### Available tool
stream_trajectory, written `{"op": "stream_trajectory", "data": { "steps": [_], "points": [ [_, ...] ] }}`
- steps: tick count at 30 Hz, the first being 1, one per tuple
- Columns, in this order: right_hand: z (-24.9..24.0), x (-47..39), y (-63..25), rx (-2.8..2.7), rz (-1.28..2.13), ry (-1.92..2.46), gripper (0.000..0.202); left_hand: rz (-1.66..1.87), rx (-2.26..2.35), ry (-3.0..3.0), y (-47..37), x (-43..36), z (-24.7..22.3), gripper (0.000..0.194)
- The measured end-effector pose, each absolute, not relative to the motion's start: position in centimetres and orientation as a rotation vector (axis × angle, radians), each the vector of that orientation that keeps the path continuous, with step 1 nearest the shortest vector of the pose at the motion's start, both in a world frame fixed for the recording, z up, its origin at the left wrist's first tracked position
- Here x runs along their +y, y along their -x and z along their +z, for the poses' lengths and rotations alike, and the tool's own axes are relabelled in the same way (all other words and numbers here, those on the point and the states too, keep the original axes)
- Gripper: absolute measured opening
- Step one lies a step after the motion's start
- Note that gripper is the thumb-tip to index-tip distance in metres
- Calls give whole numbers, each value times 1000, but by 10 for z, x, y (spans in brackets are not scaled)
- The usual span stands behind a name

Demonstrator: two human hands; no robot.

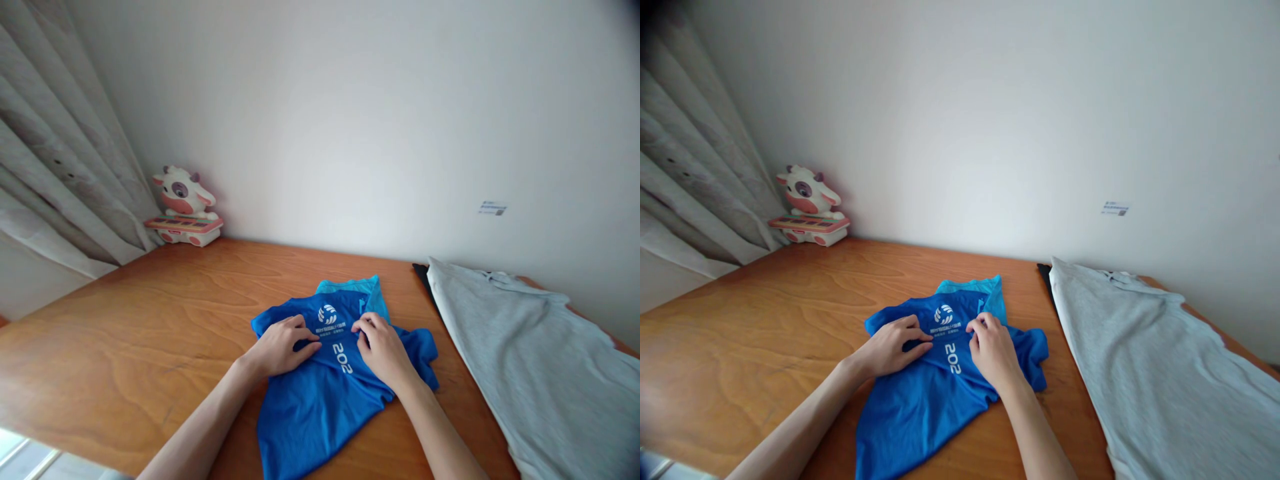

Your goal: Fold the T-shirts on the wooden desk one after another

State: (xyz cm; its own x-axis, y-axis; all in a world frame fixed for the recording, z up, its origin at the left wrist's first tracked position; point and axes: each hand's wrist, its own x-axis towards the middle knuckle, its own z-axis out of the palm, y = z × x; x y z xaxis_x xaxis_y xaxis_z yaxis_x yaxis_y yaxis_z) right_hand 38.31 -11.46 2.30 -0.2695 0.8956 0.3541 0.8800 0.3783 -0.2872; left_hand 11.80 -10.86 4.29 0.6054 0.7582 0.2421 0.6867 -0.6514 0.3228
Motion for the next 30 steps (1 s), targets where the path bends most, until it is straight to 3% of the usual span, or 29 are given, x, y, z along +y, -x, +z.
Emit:
{"op": "stream_trajectory", "data": {
  "steps": [3,5,8,10,16,19,22,27,30],
  "points": [
    [19,-114,-383,-2155,-32,1612,35,505,1320,-2662,-125,-116,46,34],
    [20,-115,-383,-2130,-80,1714,37,506,1393,-2660,-128,-120,48,43],
    [26,-118,-385,-2090,-119,1867,28,555,1436,-2648,-129,-122,45,60],
    [32,-120,-387,-2059,-116,1949,26,576,1460,-2633,-127,-119,41,57],
    [50,-125,-391,-1986,-12,2176,50,428,1511,-2572,-115,-107,29,59],
    [46,-122,-396,-1987,-106,2077,49,535,1532,-2565,-111,-100,27,50],
    [31,-115,-404,-1969,-217,1832,21,774,1704,-2448,-107,-90,22,39],
    [-6,-99,-418,-1830,-153,1747,50,955,2099,-1987,-98,-72,12,57],
    [-17,-92,-423,-1758,-46,1801,47,926,2117,-1855,-94,-66,10,59]
  ]
}}
